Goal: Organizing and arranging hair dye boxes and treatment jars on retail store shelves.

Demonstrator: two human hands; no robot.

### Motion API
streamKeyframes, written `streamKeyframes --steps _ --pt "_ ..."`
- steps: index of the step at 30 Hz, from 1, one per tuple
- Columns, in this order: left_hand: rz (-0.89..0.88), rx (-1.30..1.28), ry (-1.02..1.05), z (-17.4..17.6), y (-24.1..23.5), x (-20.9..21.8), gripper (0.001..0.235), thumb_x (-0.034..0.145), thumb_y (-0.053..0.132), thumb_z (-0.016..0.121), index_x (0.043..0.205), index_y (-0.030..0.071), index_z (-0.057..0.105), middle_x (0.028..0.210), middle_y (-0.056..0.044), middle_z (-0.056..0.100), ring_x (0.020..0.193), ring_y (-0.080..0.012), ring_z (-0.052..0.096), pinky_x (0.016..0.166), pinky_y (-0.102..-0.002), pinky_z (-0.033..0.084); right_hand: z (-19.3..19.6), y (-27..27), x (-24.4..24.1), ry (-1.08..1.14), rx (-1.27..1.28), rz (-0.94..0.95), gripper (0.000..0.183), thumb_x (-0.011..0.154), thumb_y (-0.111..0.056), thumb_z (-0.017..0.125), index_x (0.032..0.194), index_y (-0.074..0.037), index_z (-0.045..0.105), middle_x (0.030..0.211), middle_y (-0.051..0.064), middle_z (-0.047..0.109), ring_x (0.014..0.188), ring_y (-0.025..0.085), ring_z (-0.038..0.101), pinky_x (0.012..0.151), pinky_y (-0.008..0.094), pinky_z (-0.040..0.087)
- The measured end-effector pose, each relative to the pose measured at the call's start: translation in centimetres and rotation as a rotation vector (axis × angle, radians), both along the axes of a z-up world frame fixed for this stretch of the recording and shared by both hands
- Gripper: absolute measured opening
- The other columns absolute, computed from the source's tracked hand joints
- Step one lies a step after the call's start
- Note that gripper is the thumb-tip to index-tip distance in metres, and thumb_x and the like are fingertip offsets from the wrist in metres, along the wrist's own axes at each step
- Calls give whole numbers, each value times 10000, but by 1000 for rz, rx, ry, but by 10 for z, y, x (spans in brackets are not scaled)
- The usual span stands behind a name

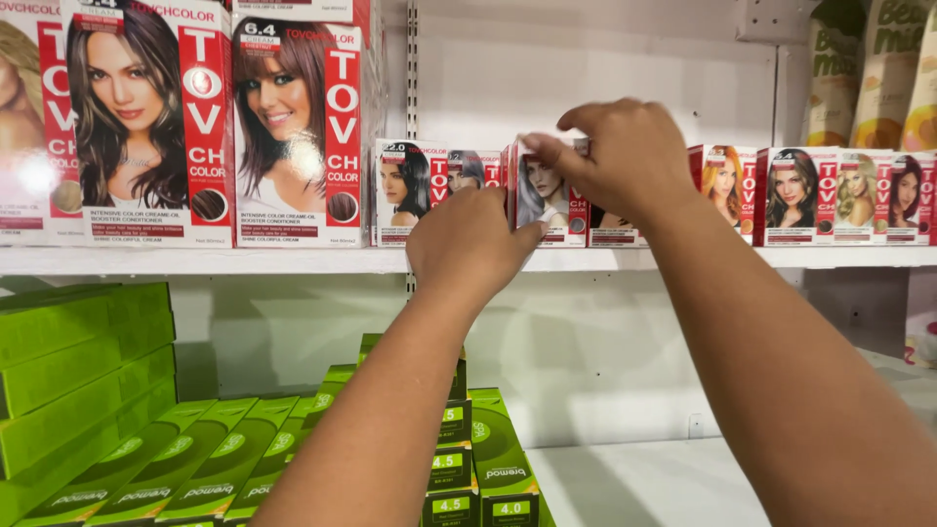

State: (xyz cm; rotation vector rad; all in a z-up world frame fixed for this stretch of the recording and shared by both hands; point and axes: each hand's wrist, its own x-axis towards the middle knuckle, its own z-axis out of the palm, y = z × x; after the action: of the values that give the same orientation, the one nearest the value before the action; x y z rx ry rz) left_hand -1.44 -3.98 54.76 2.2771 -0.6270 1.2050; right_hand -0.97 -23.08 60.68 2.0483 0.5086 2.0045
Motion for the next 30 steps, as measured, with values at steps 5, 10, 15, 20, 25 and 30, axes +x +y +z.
streamKeyframes --steps 5,10,15,20,25,30 --pt "12 12 9 -2 2 -2 428 840 516 727 1004 122 747 1048 -104 707 959 -314 703 752 -493 562 3 20 -10 327 273 -110 663 909 -759 547 984 -155 809 666 101 723 640 305 711 646 433 560" --pt "-28 -13 -39 -5 2 1 369 843 456 737 991 119 750 1023 -104 715 950 -313 704 758 -487 560 1 22 -21 402 332 -52 678 877 -775 543 938 -154 810 654 74 713 534 272 694 621 411 564" --pt "-94 -88 -148 -8 3 4 408 782 454 794 1011 123 727 989 -102 732 932 -319 702 753 -478 550 -6 6 -6 169 210 115 573 927 -665 655 927 -113 806 655 108 704 629 305 692 622 427 542" --pt "-132 -161 -22 -4 4 3 622 697 534 829 1147 135 670 1049 -63 734 976 -270 711 776 -449 557 -9 -1 -5 65 129 140 549 940 -636 694 928 -98 802 715 126 710 685 323 691 641 439 536" --pt "-143 -161 -80 -4 5 5 844 689 542 838 1379 141 563 1128 -79 718 1047 -263 697 819 -436 557 -9 1 -14 60 152 177 525 876 -616 745 908 -93 792 775 106 730 697 298 697 635 427 539" --pt "-124 -84 36 1 7 1 769 736 523 822 1373 161 589 1268 -69 643 1170 -253 633 899 -437 539 -8 -10 -12 -16 24 288 473 868 -571 798 913 -100 790 881 77 748 735 278 708 644 399 556"
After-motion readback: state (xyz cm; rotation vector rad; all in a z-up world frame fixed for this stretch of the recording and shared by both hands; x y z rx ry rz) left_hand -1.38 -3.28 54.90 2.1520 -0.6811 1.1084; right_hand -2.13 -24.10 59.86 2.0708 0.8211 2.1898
